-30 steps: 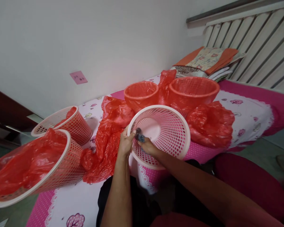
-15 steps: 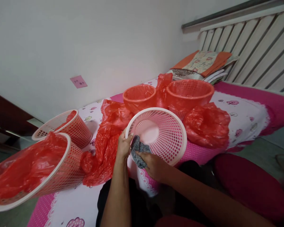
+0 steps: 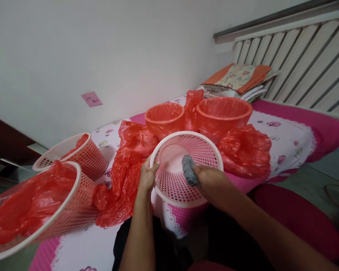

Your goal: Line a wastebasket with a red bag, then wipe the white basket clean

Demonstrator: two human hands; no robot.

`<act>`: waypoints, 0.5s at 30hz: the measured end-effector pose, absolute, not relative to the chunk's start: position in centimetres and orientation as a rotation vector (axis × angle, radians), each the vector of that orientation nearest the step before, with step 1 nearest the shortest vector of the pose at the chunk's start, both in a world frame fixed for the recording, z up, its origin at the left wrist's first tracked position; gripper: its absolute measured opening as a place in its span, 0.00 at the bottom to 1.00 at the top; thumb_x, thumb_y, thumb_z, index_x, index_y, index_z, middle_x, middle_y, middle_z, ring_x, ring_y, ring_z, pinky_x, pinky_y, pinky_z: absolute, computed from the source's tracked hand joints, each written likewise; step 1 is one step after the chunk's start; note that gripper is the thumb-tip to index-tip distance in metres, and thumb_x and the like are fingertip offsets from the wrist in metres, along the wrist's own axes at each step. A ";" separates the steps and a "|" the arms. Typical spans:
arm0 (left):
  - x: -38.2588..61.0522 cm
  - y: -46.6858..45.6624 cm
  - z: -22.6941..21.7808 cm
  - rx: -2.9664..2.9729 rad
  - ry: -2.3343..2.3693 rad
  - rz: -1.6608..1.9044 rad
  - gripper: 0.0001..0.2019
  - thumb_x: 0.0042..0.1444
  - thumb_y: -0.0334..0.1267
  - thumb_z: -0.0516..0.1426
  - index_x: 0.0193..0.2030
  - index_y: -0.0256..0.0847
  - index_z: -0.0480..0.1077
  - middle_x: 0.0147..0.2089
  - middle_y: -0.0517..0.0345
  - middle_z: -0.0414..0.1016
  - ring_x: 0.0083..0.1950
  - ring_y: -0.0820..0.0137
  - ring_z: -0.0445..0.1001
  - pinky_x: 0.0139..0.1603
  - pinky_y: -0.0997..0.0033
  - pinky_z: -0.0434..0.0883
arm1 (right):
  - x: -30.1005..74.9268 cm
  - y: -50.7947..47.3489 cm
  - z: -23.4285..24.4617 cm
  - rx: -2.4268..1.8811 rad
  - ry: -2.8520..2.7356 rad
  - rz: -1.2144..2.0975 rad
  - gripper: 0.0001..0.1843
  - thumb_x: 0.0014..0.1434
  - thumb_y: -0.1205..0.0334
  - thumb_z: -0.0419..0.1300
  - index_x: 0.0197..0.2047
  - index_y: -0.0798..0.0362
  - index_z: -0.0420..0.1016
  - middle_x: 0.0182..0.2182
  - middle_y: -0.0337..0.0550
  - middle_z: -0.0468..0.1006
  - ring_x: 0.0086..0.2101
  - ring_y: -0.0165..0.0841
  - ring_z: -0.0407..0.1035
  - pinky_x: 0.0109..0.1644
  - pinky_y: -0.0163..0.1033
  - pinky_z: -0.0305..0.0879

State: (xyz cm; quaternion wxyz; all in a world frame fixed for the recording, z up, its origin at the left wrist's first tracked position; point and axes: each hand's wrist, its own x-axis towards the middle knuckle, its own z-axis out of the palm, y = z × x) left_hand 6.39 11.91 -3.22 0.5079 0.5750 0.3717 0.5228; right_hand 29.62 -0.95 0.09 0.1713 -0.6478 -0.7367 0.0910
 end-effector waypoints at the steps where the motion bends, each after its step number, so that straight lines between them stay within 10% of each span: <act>1: 6.4 11.9 -3.2 1.382 0.906 1.267 0.27 0.54 0.43 0.69 0.61 0.40 0.79 0.65 0.45 0.80 0.68 0.51 0.75 0.76 0.48 0.63 | 28.9 -1.3 -0.8 -1.777 -2.167 0.319 0.16 0.64 0.70 0.55 0.49 0.53 0.81 0.44 0.53 0.86 0.44 0.45 0.79 0.53 0.46 0.69; 7: 6.6 11.8 -3.1 1.318 0.890 1.300 0.27 0.52 0.44 0.70 0.59 0.40 0.80 0.64 0.43 0.81 0.67 0.52 0.76 0.75 0.49 0.64 | 24.7 -3.2 -6.3 -1.654 -2.511 0.440 0.33 0.60 0.72 0.60 0.69 0.60 0.72 0.62 0.62 0.79 0.60 0.52 0.74 0.63 0.55 0.68; 15: 7.2 11.3 -2.4 1.376 0.970 1.278 0.32 0.48 0.46 0.72 0.60 0.37 0.78 0.59 0.43 0.83 0.61 0.53 0.80 0.67 0.52 0.71 | 23.5 -1.0 -5.9 -1.649 -2.519 0.245 0.30 0.66 0.72 0.53 0.71 0.63 0.69 0.61 0.63 0.79 0.57 0.48 0.76 0.61 0.51 0.70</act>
